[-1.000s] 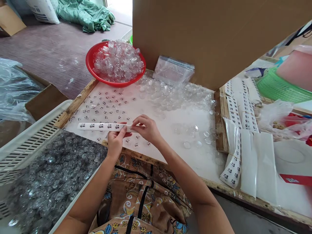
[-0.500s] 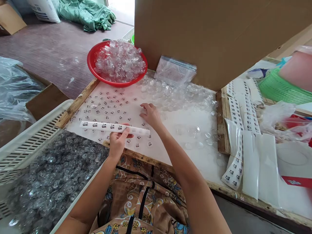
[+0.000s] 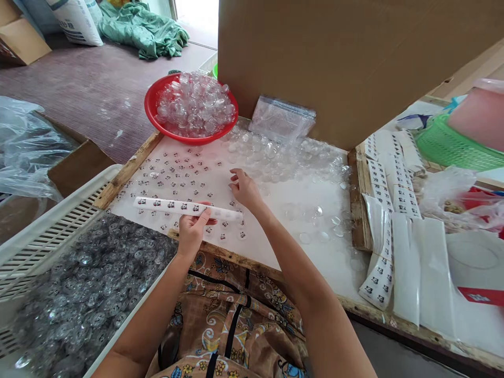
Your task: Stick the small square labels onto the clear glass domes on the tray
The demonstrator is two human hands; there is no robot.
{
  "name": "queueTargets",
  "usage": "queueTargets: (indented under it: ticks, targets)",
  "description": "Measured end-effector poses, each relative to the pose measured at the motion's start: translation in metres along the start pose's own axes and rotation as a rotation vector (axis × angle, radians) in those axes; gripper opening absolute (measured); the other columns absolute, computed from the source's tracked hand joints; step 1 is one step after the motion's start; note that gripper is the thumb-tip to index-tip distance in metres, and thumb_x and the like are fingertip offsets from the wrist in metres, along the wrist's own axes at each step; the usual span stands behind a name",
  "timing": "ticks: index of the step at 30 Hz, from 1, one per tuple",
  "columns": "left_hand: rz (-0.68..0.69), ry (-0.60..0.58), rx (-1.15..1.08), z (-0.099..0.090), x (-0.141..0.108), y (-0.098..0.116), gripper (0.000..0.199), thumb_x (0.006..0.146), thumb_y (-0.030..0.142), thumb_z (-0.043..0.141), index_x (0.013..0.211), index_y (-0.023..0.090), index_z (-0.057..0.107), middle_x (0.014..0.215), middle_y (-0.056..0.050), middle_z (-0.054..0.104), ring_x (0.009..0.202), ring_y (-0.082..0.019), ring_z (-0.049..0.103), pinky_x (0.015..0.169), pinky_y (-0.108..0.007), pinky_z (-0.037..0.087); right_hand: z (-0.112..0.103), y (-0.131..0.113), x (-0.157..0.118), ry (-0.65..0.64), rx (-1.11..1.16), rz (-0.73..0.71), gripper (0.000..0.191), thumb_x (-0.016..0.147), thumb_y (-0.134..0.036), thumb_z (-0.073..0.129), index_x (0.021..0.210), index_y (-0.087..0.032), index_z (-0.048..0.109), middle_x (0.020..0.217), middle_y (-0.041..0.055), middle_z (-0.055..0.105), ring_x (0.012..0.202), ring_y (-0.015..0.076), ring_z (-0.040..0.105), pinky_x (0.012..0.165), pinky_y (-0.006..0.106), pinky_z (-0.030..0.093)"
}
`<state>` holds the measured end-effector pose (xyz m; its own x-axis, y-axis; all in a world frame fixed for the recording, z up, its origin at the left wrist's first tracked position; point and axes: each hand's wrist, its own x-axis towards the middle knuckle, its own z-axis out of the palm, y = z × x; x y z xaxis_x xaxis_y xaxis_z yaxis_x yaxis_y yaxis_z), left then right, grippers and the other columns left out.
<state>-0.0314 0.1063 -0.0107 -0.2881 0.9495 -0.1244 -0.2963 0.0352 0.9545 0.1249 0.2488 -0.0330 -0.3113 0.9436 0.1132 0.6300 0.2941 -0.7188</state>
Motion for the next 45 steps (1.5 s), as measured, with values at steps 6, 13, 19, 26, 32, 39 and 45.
queueTargets:
  ticks: [6,13,19,26,32,39,45]
  targets:
    - [-0.016,0.001,0.003,0.0,-0.001,0.001,0.039,0.078,0.045,0.076,0.099,0.014,0.071,0.077,-0.003,0.07,0.062,-0.015,0.069,0.061,-0.028,0.062,-0.014,-0.003,-0.001,0.118,-0.141,-0.042,0.042,0.079,-0.027,0.064,0.121,-0.021,0.058,0.12,0.014,0.06,0.088,0.024,0.061,0.078,0.041,0.049]
    - [-0.012,-0.016,0.028,0.0,-0.001,0.001,0.038,0.079,0.046,0.074,0.099,0.014,0.07,0.08,-0.005,0.071,0.069,-0.018,0.072,0.063,-0.03,0.064,-0.02,-0.002,-0.002,0.094,0.283,0.273,0.015,0.078,-0.035,0.064,0.077,-0.021,0.059,0.069,0.0002,0.061,0.061,0.0143,0.054,0.058,0.029,0.042]
    - [0.0,-0.017,0.016,-0.001,0.0,-0.002,0.037,0.079,0.046,0.074,0.099,0.014,0.07,0.08,-0.005,0.071,0.071,-0.019,0.073,0.061,-0.029,0.064,-0.014,-0.004,0.002,0.028,0.311,0.42,0.015,0.068,-0.033,0.067,0.07,-0.021,0.059,0.059,-0.0032,0.057,0.053,0.0115,0.047,0.05,0.025,0.034]
    - [0.005,-0.01,0.022,0.001,0.0,0.0,0.036,0.079,0.044,0.075,0.099,0.015,0.07,0.079,-0.003,0.07,0.066,-0.017,0.071,0.06,-0.028,0.063,-0.012,-0.006,0.006,0.01,0.217,0.422,0.011,0.068,-0.031,0.065,0.069,-0.021,0.06,0.058,-0.0034,0.056,0.054,0.012,0.047,0.052,0.026,0.036]
    - [0.0,0.004,0.023,0.002,0.0,0.001,0.037,0.077,0.046,0.075,0.096,0.014,0.07,0.078,-0.003,0.071,0.064,-0.016,0.07,0.06,-0.028,0.063,0.0,-0.008,0.004,0.104,0.001,0.242,0.002,0.072,-0.024,0.062,0.072,-0.022,0.062,0.076,0.0018,0.061,0.066,0.0157,0.054,0.066,0.031,0.045]
    - [0.008,-0.021,0.033,0.001,-0.002,0.002,0.035,0.079,0.044,0.074,0.097,0.014,0.071,0.076,-0.003,0.07,0.065,-0.016,0.071,0.061,-0.028,0.063,0.01,-0.022,-0.001,0.088,-0.069,0.163,0.017,0.077,-0.022,0.061,0.094,-0.021,0.064,0.087,0.0045,0.064,0.073,0.0188,0.059,0.076,0.036,0.048]
    - [0.027,-0.04,-0.039,-0.004,-0.006,0.005,0.034,0.077,0.044,0.076,0.095,0.015,0.072,0.081,-0.004,0.071,0.068,-0.017,0.07,0.059,-0.029,0.063,-0.003,-0.011,-0.021,0.006,0.123,0.025,0.047,0.087,-0.034,0.054,0.133,-0.022,0.051,0.11,0.0097,0.07,0.089,0.0214,0.067,0.083,0.04,0.053]
